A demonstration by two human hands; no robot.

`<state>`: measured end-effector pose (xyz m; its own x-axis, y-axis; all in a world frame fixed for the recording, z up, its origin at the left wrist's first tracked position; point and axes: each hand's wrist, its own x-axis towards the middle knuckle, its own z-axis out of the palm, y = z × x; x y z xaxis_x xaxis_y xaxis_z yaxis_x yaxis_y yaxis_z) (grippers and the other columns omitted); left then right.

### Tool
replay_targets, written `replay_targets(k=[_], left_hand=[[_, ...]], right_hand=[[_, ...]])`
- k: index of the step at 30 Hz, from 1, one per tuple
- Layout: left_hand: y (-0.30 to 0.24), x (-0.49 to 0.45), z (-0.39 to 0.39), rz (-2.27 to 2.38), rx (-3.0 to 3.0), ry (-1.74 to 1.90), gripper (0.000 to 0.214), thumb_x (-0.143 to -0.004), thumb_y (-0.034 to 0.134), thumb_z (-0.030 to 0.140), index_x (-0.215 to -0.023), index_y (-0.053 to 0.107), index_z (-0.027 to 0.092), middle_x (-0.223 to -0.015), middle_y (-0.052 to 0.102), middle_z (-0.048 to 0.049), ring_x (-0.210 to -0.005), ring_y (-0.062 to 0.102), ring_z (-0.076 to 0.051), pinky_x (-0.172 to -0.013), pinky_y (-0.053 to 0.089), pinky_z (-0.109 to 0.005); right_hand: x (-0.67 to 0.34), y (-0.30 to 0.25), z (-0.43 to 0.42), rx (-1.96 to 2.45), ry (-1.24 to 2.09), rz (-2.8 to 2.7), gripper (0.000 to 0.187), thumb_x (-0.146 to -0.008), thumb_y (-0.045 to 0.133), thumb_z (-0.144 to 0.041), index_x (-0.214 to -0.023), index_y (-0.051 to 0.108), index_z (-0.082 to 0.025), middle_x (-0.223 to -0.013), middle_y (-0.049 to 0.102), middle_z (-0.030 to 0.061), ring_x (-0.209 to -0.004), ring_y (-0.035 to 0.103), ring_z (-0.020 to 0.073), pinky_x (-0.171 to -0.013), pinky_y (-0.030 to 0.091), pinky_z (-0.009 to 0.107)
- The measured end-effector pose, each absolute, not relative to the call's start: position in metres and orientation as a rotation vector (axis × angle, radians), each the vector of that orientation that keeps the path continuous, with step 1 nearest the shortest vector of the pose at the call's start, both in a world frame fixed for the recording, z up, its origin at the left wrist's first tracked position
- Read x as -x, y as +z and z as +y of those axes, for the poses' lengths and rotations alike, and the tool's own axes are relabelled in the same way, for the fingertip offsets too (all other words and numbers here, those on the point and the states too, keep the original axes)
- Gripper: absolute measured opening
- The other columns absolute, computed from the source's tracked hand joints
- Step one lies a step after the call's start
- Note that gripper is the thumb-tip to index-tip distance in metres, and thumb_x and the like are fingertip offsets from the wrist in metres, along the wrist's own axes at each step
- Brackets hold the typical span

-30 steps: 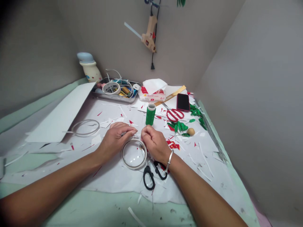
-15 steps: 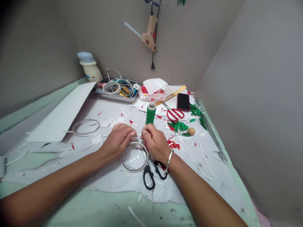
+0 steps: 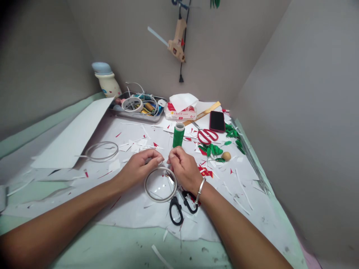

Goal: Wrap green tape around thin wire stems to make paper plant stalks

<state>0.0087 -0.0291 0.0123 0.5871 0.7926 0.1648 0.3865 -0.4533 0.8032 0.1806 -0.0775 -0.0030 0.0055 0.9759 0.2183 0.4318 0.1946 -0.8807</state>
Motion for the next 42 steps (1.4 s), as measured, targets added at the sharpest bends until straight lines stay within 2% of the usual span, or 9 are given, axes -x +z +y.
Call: replay_targets(k=[7, 11, 15, 24, 29, 32, 35, 39, 42], left_hand=[[0.010, -0.009, -0.028, 0.973, -2.291, 0.800, 0.023, -0.088, 0.047, 0.032, -0.080, 0.065, 0.021, -0.085, 0.064, -0.0008, -0.089, 0.054, -0.019, -0.087, 0.036, -0.035], [0.009, -0.010, -0.026, 1.037, -2.347, 0.764, 0.027, -0.090, 0.042, 0.032, -0.078, 0.063, 0.020, -0.082, 0.063, -0.0022, -0.086, 0.053, -0.019, -0.084, 0.036, -0.036], [0.010, -0.010, -0.025, 1.060, -2.314, 0.780, 0.027, -0.090, 0.042, 0.032, -0.079, 0.063, 0.020, -0.084, 0.064, -0.0019, -0.086, 0.054, -0.019, -0.085, 0.036, -0.036], [0.008, -0.009, -0.024, 1.073, -2.253, 0.813, 0.027, -0.088, 0.043, 0.033, -0.082, 0.065, 0.020, -0.084, 0.066, -0.0011, -0.087, 0.056, -0.019, -0.088, 0.036, -0.036], [0.010, -0.008, -0.020, 1.075, -2.172, 0.806, 0.028, -0.087, 0.045, 0.036, -0.084, 0.068, 0.021, -0.088, 0.069, -0.0020, -0.088, 0.058, -0.020, -0.087, 0.038, -0.035], [0.011, -0.008, -0.020, 1.081, -2.118, 0.835, 0.026, -0.086, 0.047, 0.037, -0.084, 0.068, 0.021, -0.086, 0.069, -0.0014, -0.088, 0.058, -0.020, -0.088, 0.038, -0.035], [0.012, -0.008, -0.023, 1.059, -2.102, 0.846, 0.025, -0.086, 0.048, 0.038, -0.083, 0.066, 0.021, -0.080, 0.068, -0.0002, -0.087, 0.058, -0.019, -0.088, 0.038, -0.034], [0.013, -0.008, -0.028, 0.977, -2.140, 0.799, 0.024, -0.088, 0.045, 0.035, -0.080, 0.064, 0.021, -0.078, 0.067, 0.0011, -0.085, 0.057, -0.018, -0.088, 0.037, -0.033], [0.013, -0.009, -0.028, 0.956, -2.162, 0.765, 0.025, -0.087, 0.043, 0.033, -0.076, 0.062, 0.020, -0.081, 0.066, 0.0002, -0.086, 0.057, -0.019, -0.089, 0.037, -0.034]], right_hand=[[-0.181, -0.004, -0.078, 1.415, 0.763, -1.541, 0.017, -0.094, 0.038, -0.031, -0.092, 0.053, -0.022, -0.065, 0.058, -0.0037, -0.056, 0.056, 0.0115, -0.060, 0.044, 0.025], [-0.179, 0.001, -0.079, 1.450, 0.516, -1.490, 0.019, -0.088, 0.049, -0.029, -0.105, 0.052, -0.021, -0.097, 0.061, 0.0023, -0.059, 0.054, 0.0098, -0.060, 0.044, 0.026], [-0.175, 0.003, -0.082, 1.427, 0.345, -1.630, 0.010, -0.083, 0.057, -0.030, -0.082, 0.056, -0.020, -0.077, 0.057, 0.0002, -0.062, 0.051, 0.0115, -0.061, 0.042, 0.025], [-0.174, -0.007, -0.080, 1.443, 0.723, -1.683, 0.014, -0.083, 0.058, -0.033, -0.080, 0.061, -0.020, -0.071, 0.063, -0.0003, -0.064, 0.055, 0.0122, -0.061, 0.044, 0.024], [-0.177, -0.007, -0.080, 1.366, 1.011, -1.647, 0.014, -0.082, 0.058, -0.032, -0.081, 0.061, -0.018, -0.067, 0.059, -0.0022, -0.060, 0.053, 0.0105, -0.058, 0.043, 0.022], [-0.177, -0.004, -0.079, 1.391, 1.019, -1.611, 0.012, -0.082, 0.056, -0.031, -0.082, 0.058, -0.018, -0.066, 0.057, -0.0026, -0.059, 0.052, 0.0106, -0.056, 0.042, 0.022], [-0.176, -0.001, -0.079, 1.399, 0.794, -1.563, 0.014, -0.080, 0.058, -0.027, -0.091, 0.057, -0.019, -0.081, 0.060, 0.0006, -0.067, 0.055, 0.0119, -0.061, 0.046, 0.024], [-0.176, 0.000, -0.077, 1.310, 0.666, -1.537, 0.040, -0.080, 0.056, -0.020, -0.120, 0.052, -0.022, -0.118, 0.057, 0.0071, -0.078, 0.059, 0.0117, -0.069, 0.049, 0.026], [-0.178, -0.002, -0.076, 1.261, 0.803, -1.595, 0.043, -0.083, 0.054, -0.020, -0.126, 0.051, -0.023, -0.112, 0.064, 0.0058, -0.076, 0.061, 0.0119, -0.072, 0.050, 0.027]])
